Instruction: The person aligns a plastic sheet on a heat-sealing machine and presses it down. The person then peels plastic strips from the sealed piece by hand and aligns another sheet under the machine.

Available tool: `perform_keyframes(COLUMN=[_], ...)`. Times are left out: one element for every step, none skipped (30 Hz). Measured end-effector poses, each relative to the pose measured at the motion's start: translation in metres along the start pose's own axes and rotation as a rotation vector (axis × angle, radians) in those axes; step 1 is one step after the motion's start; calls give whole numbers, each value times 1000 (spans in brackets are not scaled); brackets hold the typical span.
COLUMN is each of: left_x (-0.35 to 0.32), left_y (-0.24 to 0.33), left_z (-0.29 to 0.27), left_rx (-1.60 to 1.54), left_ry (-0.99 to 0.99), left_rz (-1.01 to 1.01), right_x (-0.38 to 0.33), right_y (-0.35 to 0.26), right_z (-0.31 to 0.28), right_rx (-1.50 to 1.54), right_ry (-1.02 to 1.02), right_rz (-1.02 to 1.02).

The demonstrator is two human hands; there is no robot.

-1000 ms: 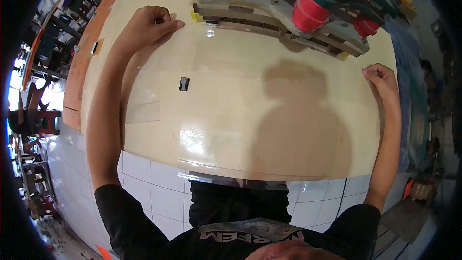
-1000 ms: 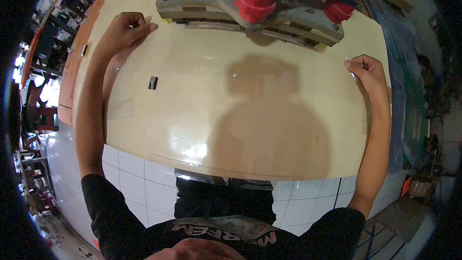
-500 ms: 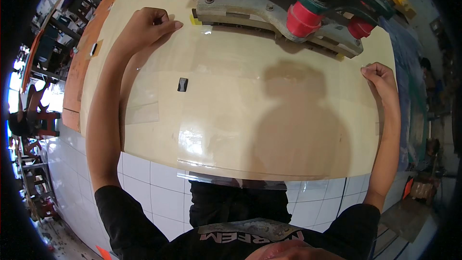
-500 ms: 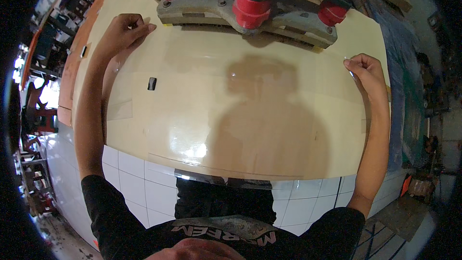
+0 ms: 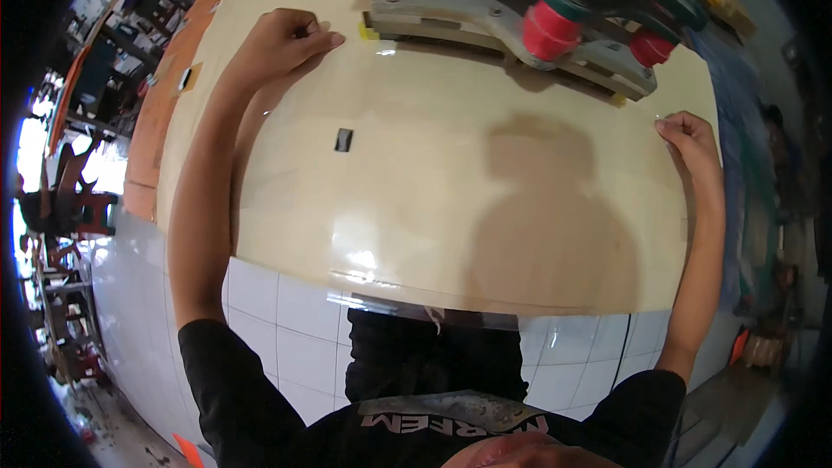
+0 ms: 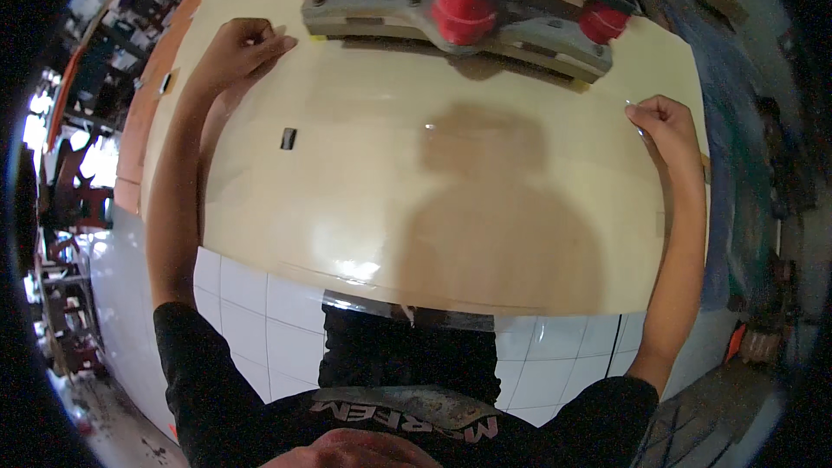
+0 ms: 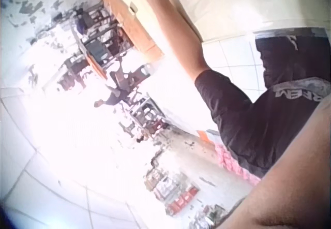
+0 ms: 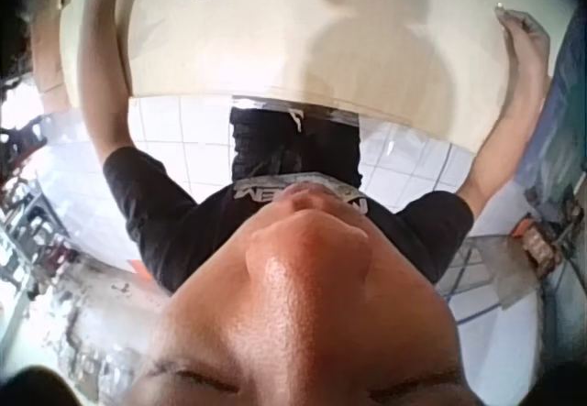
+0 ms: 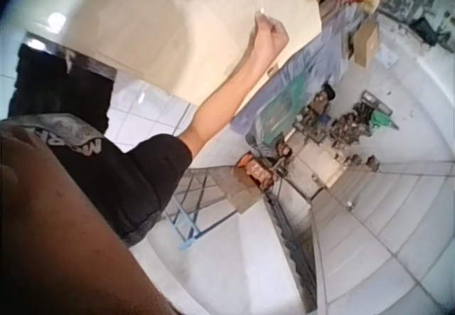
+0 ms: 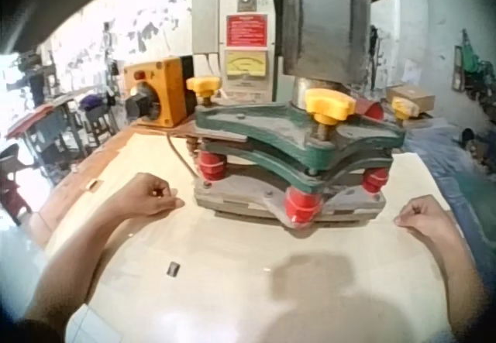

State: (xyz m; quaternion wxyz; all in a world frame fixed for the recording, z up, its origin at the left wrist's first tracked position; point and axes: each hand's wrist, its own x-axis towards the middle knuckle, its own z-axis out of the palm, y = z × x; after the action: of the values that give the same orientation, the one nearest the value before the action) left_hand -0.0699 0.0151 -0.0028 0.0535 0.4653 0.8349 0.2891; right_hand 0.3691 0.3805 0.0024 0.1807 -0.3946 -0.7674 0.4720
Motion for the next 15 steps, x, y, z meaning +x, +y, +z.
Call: perform_keyframes(left_x=[-3,-5,-6,-7,-6,-6,-7,-7,-6,-4,-3,-4,-5,-5,-5], left_y=[11,16,18,18,12,12,13,13,10,7,4,5,7,8,10], left_z=[-2,-2,-3,-4,-4,-4,-5,-6,-5,-4,-2,-2,-2,-2,-3], left_rx=[9,20,15,11,-10,-4,-5,-6,-5,-11,-17,-15,-33,-51,-52], left_ry=[2,8,-3,-14,-14,-12,-17,-23,-20,-17,-14,-12,-24,-36,-32], left_rz=[-19,-34,-17,1,-1,-8,-19,-29,-30,-9,12,11,-27,-66,-62], right_x=[1,0,-5,-3,-1,0,-1,0,2,3,3,2,0,-1,-2], right_y=[3,5,-1,-1,2,2,0,2,4,5,4,2,-1,-3,-5], right_z=[-4,-4,0,1,-1,-4,-3,-2,-3,-4,-5,-3,-1,1,3], right_rx=[-25,-50,10,16,17,15,39,43,51,59,59,31,3,3,3], right_ry=[7,14,16,0,-17,-29,-33,-38,-39,-39,-38,-30,-20,-20,1], right_rz=[-30,-60,-9,-13,-6,2,7,3,-9,-22,-25,-7,11,8,7])
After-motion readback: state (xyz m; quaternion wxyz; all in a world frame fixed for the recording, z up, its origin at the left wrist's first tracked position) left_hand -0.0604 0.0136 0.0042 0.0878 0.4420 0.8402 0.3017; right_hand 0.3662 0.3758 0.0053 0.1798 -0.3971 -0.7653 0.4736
